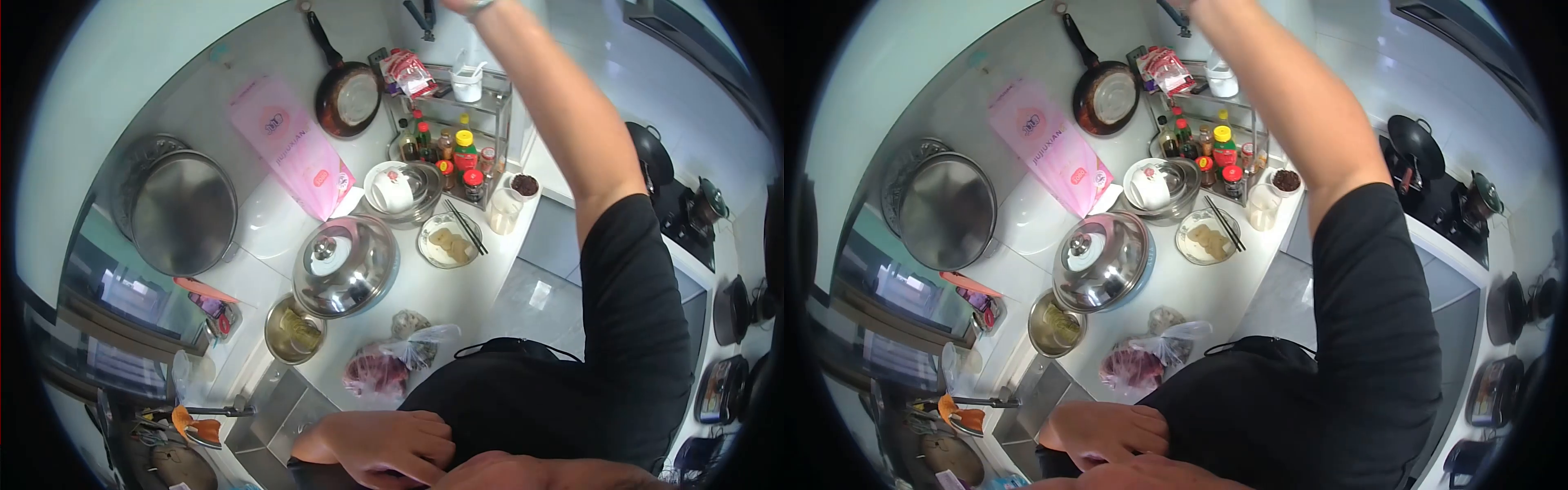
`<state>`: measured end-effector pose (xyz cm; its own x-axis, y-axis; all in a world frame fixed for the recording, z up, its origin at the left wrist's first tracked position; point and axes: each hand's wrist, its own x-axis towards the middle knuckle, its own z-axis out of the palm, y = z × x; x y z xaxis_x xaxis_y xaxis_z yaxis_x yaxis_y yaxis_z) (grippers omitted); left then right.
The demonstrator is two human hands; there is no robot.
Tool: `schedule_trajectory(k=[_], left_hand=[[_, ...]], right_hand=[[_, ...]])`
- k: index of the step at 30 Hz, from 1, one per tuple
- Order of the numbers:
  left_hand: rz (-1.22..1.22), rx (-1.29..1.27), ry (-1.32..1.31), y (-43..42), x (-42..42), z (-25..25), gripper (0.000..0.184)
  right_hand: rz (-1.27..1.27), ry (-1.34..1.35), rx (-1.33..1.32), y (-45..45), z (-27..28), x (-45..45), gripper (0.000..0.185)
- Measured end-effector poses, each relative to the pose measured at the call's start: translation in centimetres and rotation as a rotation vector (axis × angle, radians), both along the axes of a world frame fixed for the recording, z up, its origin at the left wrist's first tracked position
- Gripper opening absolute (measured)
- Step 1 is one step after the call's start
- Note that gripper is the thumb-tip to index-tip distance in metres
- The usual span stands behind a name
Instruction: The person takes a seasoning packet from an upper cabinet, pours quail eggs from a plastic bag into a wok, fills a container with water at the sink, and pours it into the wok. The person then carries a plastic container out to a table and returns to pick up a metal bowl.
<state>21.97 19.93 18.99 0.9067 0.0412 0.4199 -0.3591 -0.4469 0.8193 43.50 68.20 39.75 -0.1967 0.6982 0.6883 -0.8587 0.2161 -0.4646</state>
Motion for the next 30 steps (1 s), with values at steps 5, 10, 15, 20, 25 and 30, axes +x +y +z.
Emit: schedule_trajectory(k=[5,10,15,20,25,30], left_hand=[[-0.067,-0.04,-0.011,-0.5,-0.6,0.2,0.031],[-0.08,-0.024,0.009,1.9,2.4,0.0,0.033],[-0.087,0.018,0.022,9.4,10.2,-0.9,0.033],[-0.09,0.048,-0.028,18.9,19.5,-0.3,0.034],[0.004,-0.008,-0.052,23.9,24.9,1.4,0.036],[0.019,0.006,0.028,26.4,26.9,2.2,0.036]], right_hand=[[-0.186,0.105,-0.074,-11.6,0.4,14.4,0.022],[-0.158,0.049,0.125,-13.6,-0.5,25.8,0.047],[-0.234,0.061,0.053,-12.0,-1.7,30.0,0.046],[-0.123,0.0,0.205,-4.5,-4.1,38.2,0.054],[-0.391,-0.073,0.166,1.9,-3.5,43.2,0.023],[-0.469,-0.003,0.156,7.6,-3.9,45.5,0.02]])
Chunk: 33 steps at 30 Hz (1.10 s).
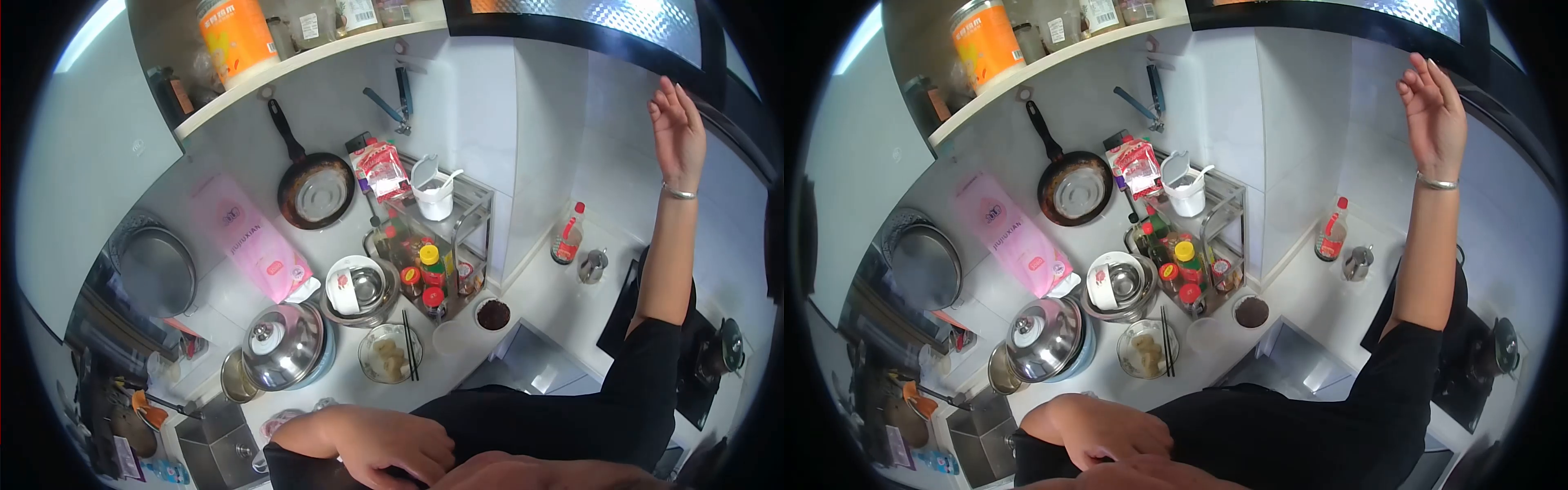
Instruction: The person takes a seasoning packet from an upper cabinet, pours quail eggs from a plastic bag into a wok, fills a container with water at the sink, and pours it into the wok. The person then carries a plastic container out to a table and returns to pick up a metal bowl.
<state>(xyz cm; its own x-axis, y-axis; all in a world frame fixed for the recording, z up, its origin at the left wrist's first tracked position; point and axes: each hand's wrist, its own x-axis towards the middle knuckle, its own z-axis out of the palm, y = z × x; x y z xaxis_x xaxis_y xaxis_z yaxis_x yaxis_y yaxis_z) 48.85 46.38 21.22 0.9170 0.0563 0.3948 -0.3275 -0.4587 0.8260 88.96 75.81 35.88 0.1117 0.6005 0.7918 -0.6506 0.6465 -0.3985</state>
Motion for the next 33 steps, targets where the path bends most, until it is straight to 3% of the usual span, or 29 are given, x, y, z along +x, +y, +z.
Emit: schedule_trajectory(k=[3,5,7,9,11,15,16,20,24,28,31,33], left_hand=[[0.062,0.007,-0.038,1.1,0.4,-0.1,0.035],[0.083,0.007,-0.051,1.1,0.2,-0.5,0.035],[0.053,0.021,-0.022,1.7,-0.5,-0.6,0.035],[0.099,0.025,-0.051,2.0,-0.6,0.9,0.026],[0.15,0.028,-0.077,2.1,-0.5,3.2,0.022],[0.341,-0.005,-0.109,1.4,-2.8,4.9,0.024],[0.409,-0.027,-0.114,0.8,-3.8,4.5,0.032],[0.658,-0.117,-0.098,-1.1,-5.7,3.1,0.03],[0.804,-0.313,-0.103,-3.0,-7.4,-0.5,0.045],[0.986,-0.471,-0.088,-4.9,-8.9,-4.1,0.05],[1.03,-0.503,-0.073,-5.2,-9.4,-4.6,0.049],[1.034,-0.506,-0.081,-4.8,-9.7,-4.6,0.049]], right_hand=[[0.049,-0.073,-0.017,1.0,-1.1,-1.5,0.02],[-0.055,-0.114,-0.155,-0.2,-2.2,-6.8,0.019],[-0.038,-0.478,-0.099,-0.3,-2.2,-12.5,0.015],[-0.107,-0.665,0.189,0.8,0.1,-17.9,0.017],[-0.347,-0.775,0.398,3.9,3.9,-22.9,0.021],[-0.843,-0.881,0.465,9.8,11.7,-31.9,0.053],[-0.902,-0.916,0.433,11.0,13.3,-33.6,0.056],[-1.071,-1.033,0.318,11.2,16.1,-37.3,0.072],[-1.157,-1.189,0.237,9.1,17.3,-38.5,0.083],[-1.112,-1.052,0.26,12.4,16.9,-40.2,0.074],[-0.645,-1.172,0.271,12.6,17.9,-40.1,0.078],[-0.545,-1.137,0.311,12.3,17.7,-41.1,0.076]])
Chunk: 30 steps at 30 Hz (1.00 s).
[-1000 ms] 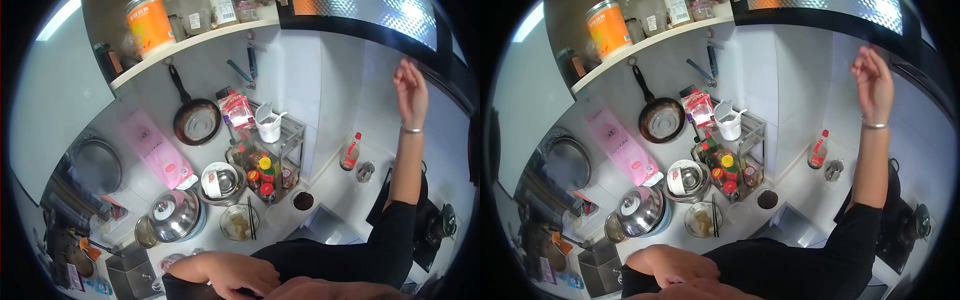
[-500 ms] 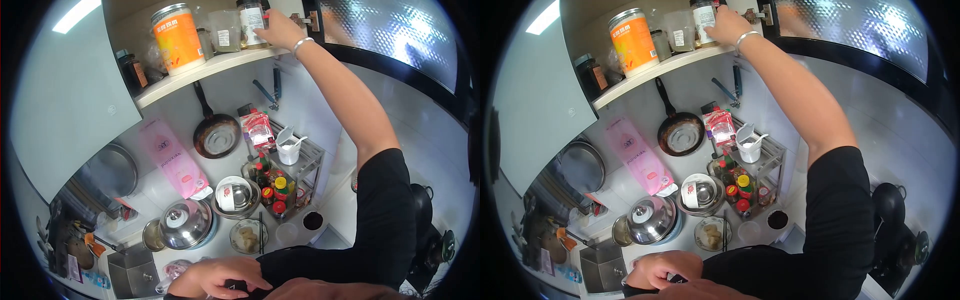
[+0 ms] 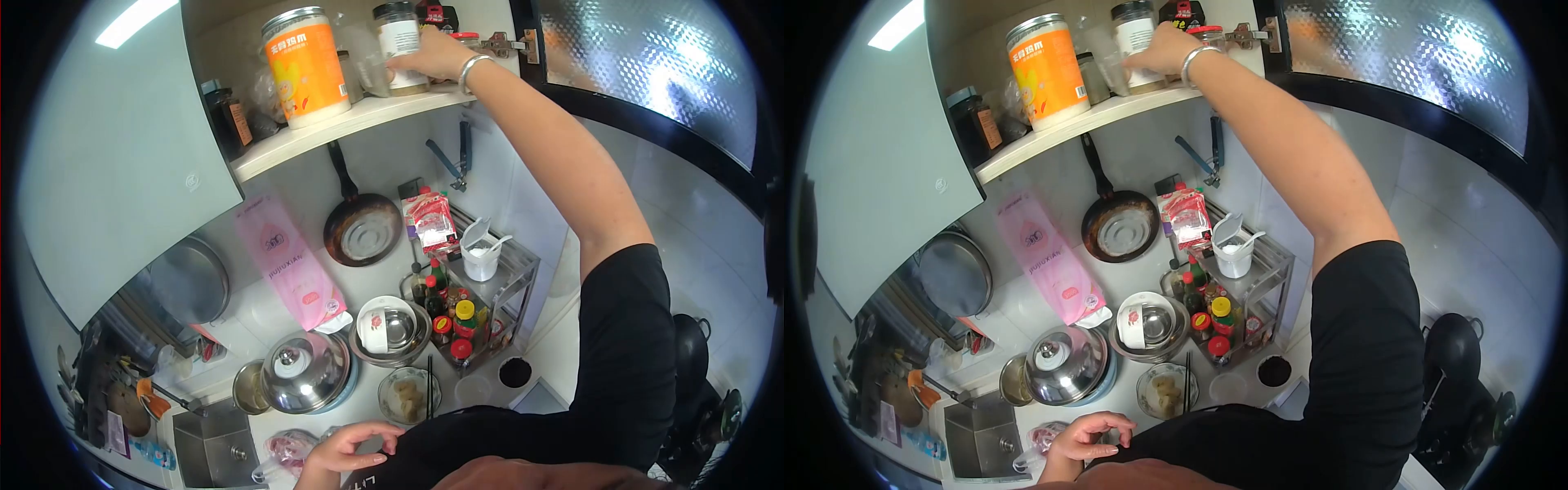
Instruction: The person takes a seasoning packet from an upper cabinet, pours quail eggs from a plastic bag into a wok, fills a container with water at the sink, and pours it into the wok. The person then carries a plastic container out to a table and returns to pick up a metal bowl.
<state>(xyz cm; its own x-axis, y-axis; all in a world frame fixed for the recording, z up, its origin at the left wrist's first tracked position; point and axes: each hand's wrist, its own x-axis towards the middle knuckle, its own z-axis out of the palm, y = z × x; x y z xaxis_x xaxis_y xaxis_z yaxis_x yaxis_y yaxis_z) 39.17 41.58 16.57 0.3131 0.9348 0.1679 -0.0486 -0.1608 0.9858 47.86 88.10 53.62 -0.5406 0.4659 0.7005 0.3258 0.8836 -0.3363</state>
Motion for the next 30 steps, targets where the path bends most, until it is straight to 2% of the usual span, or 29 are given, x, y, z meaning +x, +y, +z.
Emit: schedule_trajectory(k=[2,5,6,9,11,14,18,22,26,29,30], left_hand=[[-0.007,-0.003,-0.001,0.5,-0.2,0.0,0.049],[-0.032,0.009,0.02,1.5,-0.3,-0.1,0.049],[-0.035,0.029,0.033,1.8,-0.3,0.0,0.049],[-0.012,0.034,0.039,1.9,-0.8,-0.5,0.048],[0.023,0.002,0.026,1.6,-1.3,-0.7,0.048],[0.065,-0.035,0.003,1.4,-1.7,-0.5,0.047],[0.03,-0.015,0.018,2.3,-2.1,-0.6,0.048],[0.006,-0.001,0.026,3.2,-1.4,-0.4,0.05],[0.088,-0.065,0.022,3.0,-0.6,0.0,0.048],[0.148,-0.091,0.025,2.9,-0.5,0.1,0.048],[0.17,-0.123,0.012,2.9,-0.3,0.4,0.048]], right_hand=[[0.102,-0.037,-0.076,-2.2,0.0,-0.5,0.074],[0.15,-0.091,-0.043,-2.0,-0.2,-2.8,0.072],[0.074,-0.1,0.12,-2.5,0.0,-2.3,0.071],[-0.136,0.099,0.381,-0.8,1.4,0.3,0.065],[-0.246,-0.134,0.073,-3.2,3.6,4.5,0.061],[-0.539,-0.065,0.493,1.4,2.9,6.3,0.057],[-0.506,-0.149,0.504,3.4,1.3,5.7,0.048],[-0.567,-0.219,0.454,4.4,0.2,4.5,0.049],[-0.604,-0.216,0.444,4.0,0.3,4.4,0.047],[-0.538,-0.198,0.453,3.9,0.4,4.9,0.047],[-0.555,-0.204,0.464,3.9,0.5,4.9,0.039]])
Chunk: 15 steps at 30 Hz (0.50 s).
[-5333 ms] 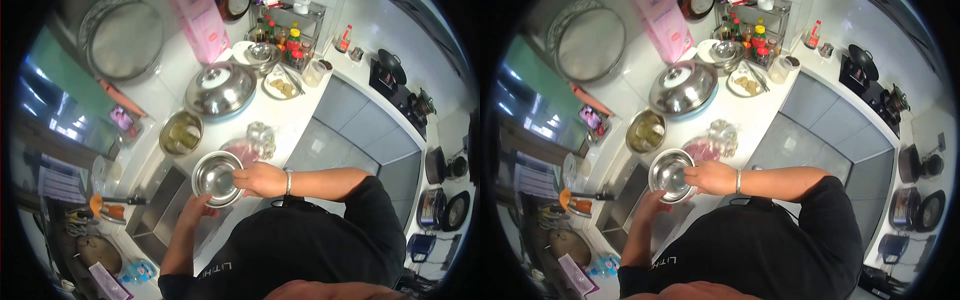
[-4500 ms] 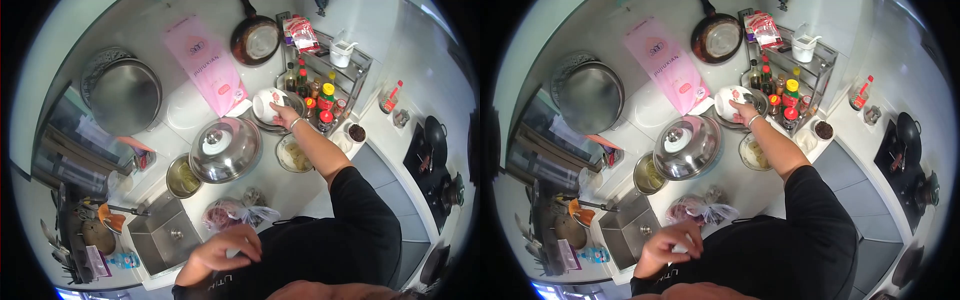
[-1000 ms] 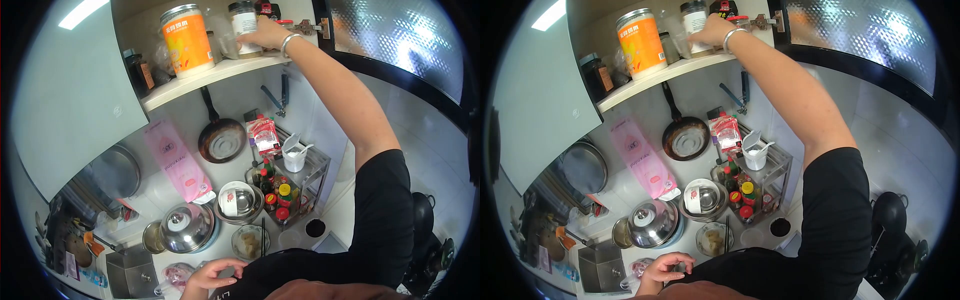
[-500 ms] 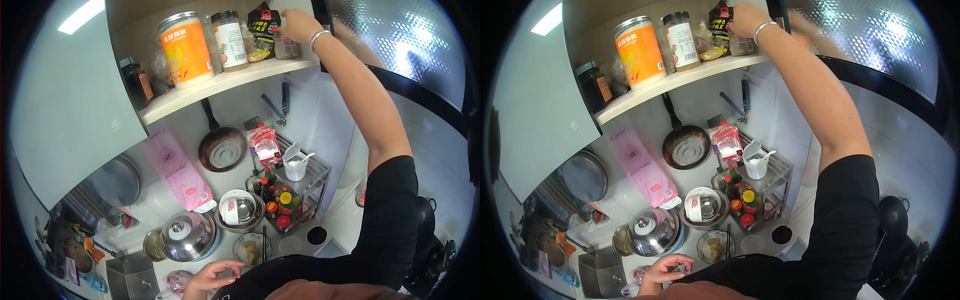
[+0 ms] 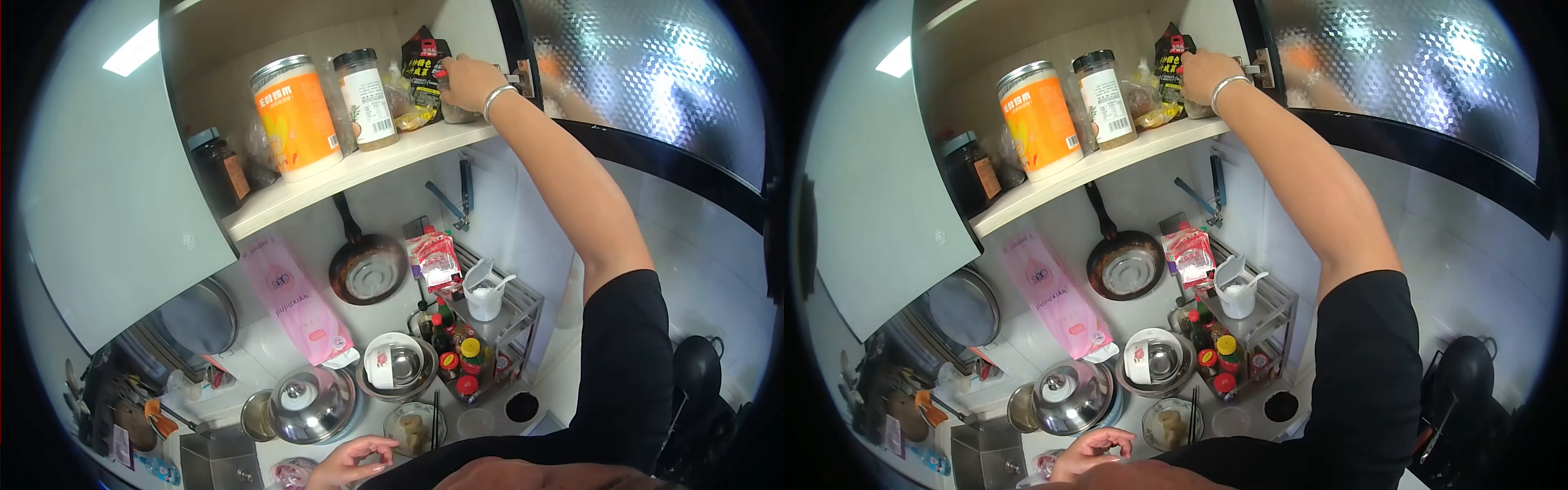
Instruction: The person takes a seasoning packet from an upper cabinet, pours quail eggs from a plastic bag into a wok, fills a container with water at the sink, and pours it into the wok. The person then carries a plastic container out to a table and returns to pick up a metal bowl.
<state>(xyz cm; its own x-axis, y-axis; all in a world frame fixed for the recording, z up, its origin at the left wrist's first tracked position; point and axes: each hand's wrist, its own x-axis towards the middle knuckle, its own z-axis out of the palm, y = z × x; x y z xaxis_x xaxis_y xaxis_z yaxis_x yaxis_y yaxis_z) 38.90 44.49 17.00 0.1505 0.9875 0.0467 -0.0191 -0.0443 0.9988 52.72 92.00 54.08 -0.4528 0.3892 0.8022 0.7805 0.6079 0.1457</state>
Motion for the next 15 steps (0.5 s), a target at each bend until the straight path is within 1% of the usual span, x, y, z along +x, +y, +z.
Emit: schedule_trajectory(k=[3,5,7,8,11,15], left_hand=[[0.046,-0.07,-0.02,0.1,0.5,1.2,0.048],[0.05,-0.077,-0.013,0.5,0.7,1.4,0.048],[0.023,-0.042,-0.006,1.1,0.4,0.4,0.048],[0.009,-0.024,-0.003,1.3,0.3,0.1,0.048],[-0.002,0.009,-0.002,2.1,0.7,0.1,0.048],[0.0,0.024,-0.01,2.5,0.2,-0.7,0.046]], right_hand=[[0.079,0.039,0.176,-0.6,-0.6,-0.7,0.031],[0.207,-0.093,0.125,-0.9,-0.6,-1.9,0.031],[0.337,-0.227,0.077,-1.1,-0.8,-2.8,0.033],[0.39,-0.264,0.054,-2.6,-1.3,-2.1,0.021],[0.376,-0.379,-0.109,-1.5,-1.3,-2.8,0.02],[0.322,-0.351,-0.158,-1.3,-1.5,-2.7,0.023]])
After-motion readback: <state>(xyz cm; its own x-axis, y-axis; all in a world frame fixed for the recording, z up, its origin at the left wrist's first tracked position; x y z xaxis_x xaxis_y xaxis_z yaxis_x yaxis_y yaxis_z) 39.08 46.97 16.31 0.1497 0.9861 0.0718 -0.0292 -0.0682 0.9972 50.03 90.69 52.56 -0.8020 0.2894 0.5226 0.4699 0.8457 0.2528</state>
